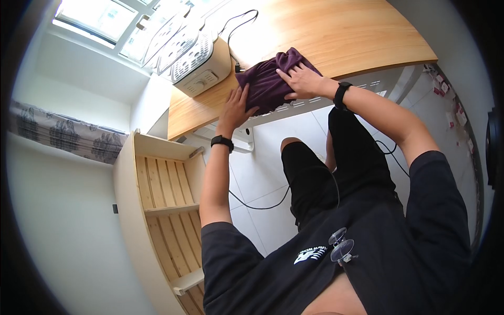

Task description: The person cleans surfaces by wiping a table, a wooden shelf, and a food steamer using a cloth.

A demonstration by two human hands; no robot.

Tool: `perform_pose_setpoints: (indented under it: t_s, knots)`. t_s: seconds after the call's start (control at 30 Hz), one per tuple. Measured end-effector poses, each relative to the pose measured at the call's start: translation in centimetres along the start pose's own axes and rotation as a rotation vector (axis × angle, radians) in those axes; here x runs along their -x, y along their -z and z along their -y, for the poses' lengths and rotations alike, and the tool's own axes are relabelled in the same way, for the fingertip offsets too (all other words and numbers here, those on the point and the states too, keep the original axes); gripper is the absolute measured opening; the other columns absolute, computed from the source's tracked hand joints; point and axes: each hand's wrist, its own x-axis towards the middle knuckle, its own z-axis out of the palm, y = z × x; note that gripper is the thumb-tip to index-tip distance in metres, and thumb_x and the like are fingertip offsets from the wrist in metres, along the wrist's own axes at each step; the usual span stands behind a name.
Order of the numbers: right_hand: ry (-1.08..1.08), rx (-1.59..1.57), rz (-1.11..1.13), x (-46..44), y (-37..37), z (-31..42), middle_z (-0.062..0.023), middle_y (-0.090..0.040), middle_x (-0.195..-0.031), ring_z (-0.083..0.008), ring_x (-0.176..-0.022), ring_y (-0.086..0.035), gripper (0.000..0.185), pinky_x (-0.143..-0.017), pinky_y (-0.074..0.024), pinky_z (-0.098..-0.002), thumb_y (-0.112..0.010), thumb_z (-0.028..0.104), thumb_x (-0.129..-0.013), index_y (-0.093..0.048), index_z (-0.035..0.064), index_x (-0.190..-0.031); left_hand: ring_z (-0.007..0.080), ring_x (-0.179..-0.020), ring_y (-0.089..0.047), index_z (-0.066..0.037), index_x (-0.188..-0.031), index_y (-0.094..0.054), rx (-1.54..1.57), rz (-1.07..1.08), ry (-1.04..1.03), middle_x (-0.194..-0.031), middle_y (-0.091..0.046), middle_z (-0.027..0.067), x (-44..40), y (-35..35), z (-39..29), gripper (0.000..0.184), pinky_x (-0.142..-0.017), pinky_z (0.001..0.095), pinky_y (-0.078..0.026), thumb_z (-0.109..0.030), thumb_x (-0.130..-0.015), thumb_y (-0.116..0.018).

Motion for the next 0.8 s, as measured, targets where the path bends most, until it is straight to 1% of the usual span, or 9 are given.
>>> perform_pose_setpoints:
  t_s: [0.07, 0.27, 0.3, 0.4, 0.47, 0.53, 0.6, 0.7, 0.8]
  knots:
    - [0.026, 0.062, -0.083, -0.1, -0.7, 1.1, -0.0261, -0.055, -0.135, -0.0384, -0.13, -0.05, 0.091, -0.112, -0.0325, -0.0543, -0.055, 0.057, -0.094, -0.029, -0.0073, -0.152, 0.0431, -0.134, -0.043, -0.003, -0.152, -0.032, 0.015, 0.006, 0.051, -0.146, -0.045, 0.0251, 0.8, -0.3, 0.5, 0.086, -0.114, 0.0468, -0.034, -0.045, -0.087, -0.071]
    - [0.073, 0.123, -0.266, -1.3, -2.6, 1.5, -0.0219, -0.059, -0.134, -0.0329, -0.13, -0.052, 0.087, -0.111, -0.0338, -0.0538, -0.06, 0.055, -0.092, -0.036, -0.0058, -0.149, 0.0427, -0.134, -0.043, 0.002, -0.148, -0.034, -0.038, -0.08, 0.057, -0.142, -0.046, 0.0266, 0.8, -1.3, -0.9, 0.08, -0.114, 0.0492, -0.033, -0.028, -0.084, -0.072]
    - [0.067, 0.073, -0.22, -1.0, -2.1, 1.5, -0.0218, -0.061, -0.129, -0.0323, -0.128, -0.053, 0.084, -0.111, -0.0351, -0.0512, -0.065, 0.047, -0.09, -0.036, -0.0051, -0.15, 0.0428, -0.134, -0.042, 0.003, -0.148, -0.034, -0.067, -0.085, 0.061, -0.142, -0.046, 0.0267, 0.7, -1.1, -1.4, 0.081, -0.115, 0.0494, -0.033, -0.025, -0.083, -0.072]
    - [0.085, 0.076, -0.245, -1.2, -2.9, 1.2, -0.0195, -0.063, -0.126, -0.0296, -0.122, -0.057, 0.08, -0.11, -0.0365, -0.051, -0.064, 0.042, -0.091, -0.036, -0.0038, -0.15, 0.0441, -0.134, -0.041, 0.004, -0.148, -0.034, -0.132, 0.058, 0.127, -0.142, -0.044, 0.0281, -0.6, -0.1, -2.6, 0.084, -0.115, 0.0492, -0.032, -0.022, -0.078, -0.073]
    - [0.109, 0.116, -0.32, -1.2, -3.3, 0.8, -0.0175, -0.065, -0.123, -0.0284, -0.116, -0.061, 0.067, -0.108, -0.0379, -0.0508, -0.06, 0.026, -0.092, -0.039, -0.0021, -0.149, 0.0458, -0.134, -0.04, 0.005, -0.147, -0.034, -0.099, 0.095, 0.096, -0.141, -0.044, 0.0298, -2.0, 0.4, -3.5, 0.085, -0.115, 0.0496, -0.032, -0.021, -0.076, -0.073]
    - [0.136, 0.107, -0.375, -0.7, -3.3, 0.5, -0.0161, -0.066, -0.119, -0.0271, -0.116, -0.061, 0.063, -0.107, -0.0394, -0.0498, -0.058, 0.021, -0.091, -0.042, -0.0015, -0.147, 0.0462, -0.134, -0.04, 0.007, -0.146, -0.036, -0.052, 0.091, 0.068, -0.139, -0.044, 0.0307, -3.4, 0.0, -4.6, 0.084, -0.116, 0.0498, -0.031, -0.018, -0.075, -0.072]
    - [0.134, 0.072, -0.374, -0.2, -3.6, -0.1, -0.0125, -0.066, -0.121, -0.0235, -0.118, -0.061, 0.053, -0.106, -0.0401, -0.0479, -0.053, 0.021, -0.094, -0.049, 0.0028, -0.144, 0.0453, -0.133, -0.041, 0.009, -0.143, -0.038, 0.008, 0.045, 0.033, -0.138, -0.046, 0.0309, -4.7, -1.4, -5.8, 0.081, -0.117, 0.0499, -0.029, -0.016, -0.074, -0.071]
    - [0.106, 0.088, -0.432, 1.3, -4.4, -2.3, -0.0121, -0.066, -0.121, -0.0234, -0.118, -0.061, 0.057, -0.107, -0.0403, -0.0457, -0.057, 0.025, -0.091, -0.049, 0.0029, -0.143, 0.0455, -0.135, -0.04, 0.011, -0.141, -0.039, -0.02, 0.009, -0.031, -0.14, -0.044, 0.0324, -7.0, -2.5, -8.3, 0.075, -0.118, 0.0491, -0.029, -0.009, -0.074, -0.066]
    - [0.044, 0.072, -0.401, 4.0, -3.8, -4.9, -0.0157, -0.066, -0.12, -0.0261, -0.118, -0.062, 0.055, -0.111, -0.039, -0.0472, -0.056, 0.024, -0.091, -0.051, 0.0026, -0.141, 0.0448, -0.135, -0.04, 0.011, -0.141, -0.039, -0.029, -0.015, -0.084, -0.138, -0.045, 0.0318, -9.6, -2.9, -10.7, 0.077, -0.118, 0.0488, -0.029, -0.01, -0.073, -0.067]
